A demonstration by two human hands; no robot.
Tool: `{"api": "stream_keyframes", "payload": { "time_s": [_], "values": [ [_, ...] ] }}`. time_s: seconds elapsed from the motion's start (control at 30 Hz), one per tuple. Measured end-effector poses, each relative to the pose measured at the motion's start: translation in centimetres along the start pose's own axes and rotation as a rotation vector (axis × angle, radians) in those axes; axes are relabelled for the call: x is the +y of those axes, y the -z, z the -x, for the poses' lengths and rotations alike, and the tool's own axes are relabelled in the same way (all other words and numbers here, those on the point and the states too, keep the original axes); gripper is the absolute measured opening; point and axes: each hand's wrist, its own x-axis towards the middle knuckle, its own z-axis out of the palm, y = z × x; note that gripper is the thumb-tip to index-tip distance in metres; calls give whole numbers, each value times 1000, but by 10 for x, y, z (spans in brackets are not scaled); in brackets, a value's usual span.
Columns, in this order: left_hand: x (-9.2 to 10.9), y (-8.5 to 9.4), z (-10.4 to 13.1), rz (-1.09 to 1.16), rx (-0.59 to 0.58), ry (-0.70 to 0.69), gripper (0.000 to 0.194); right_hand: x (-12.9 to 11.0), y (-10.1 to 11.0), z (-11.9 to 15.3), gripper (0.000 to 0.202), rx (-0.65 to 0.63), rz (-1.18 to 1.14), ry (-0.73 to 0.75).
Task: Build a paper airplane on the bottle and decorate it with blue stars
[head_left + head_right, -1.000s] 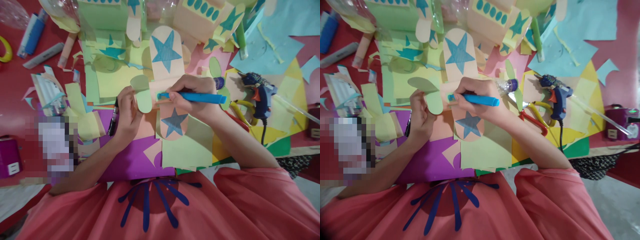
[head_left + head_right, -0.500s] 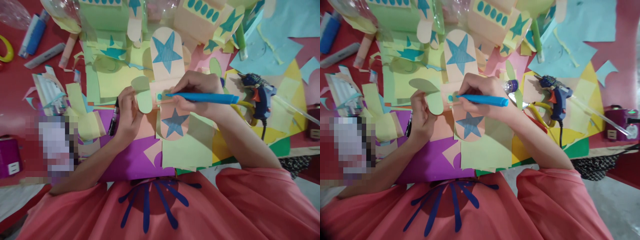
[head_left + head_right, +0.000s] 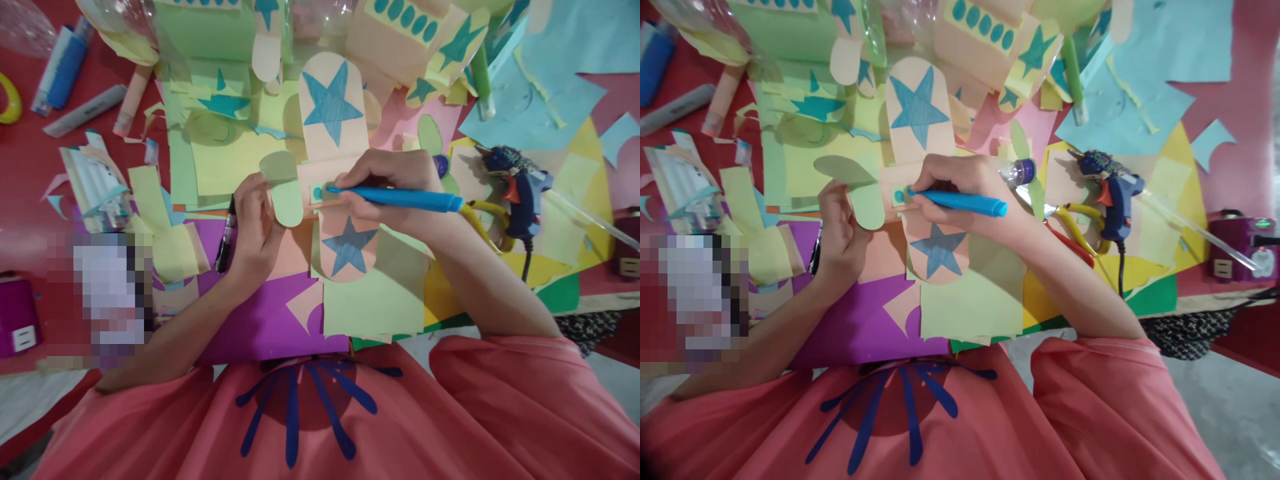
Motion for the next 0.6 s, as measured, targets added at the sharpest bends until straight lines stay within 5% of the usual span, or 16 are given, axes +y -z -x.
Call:
{"api": "stream_keyframes", "payload": {
  "time_s": [0.43,0.6],
  "values": [
    [-2,2,0,29,3,29,47,0,9,-7,21,-104,-43,-6],
    [-2,2,0,39,0,25,49,0,6,-7,20,-21,16,15]
  ]
}}
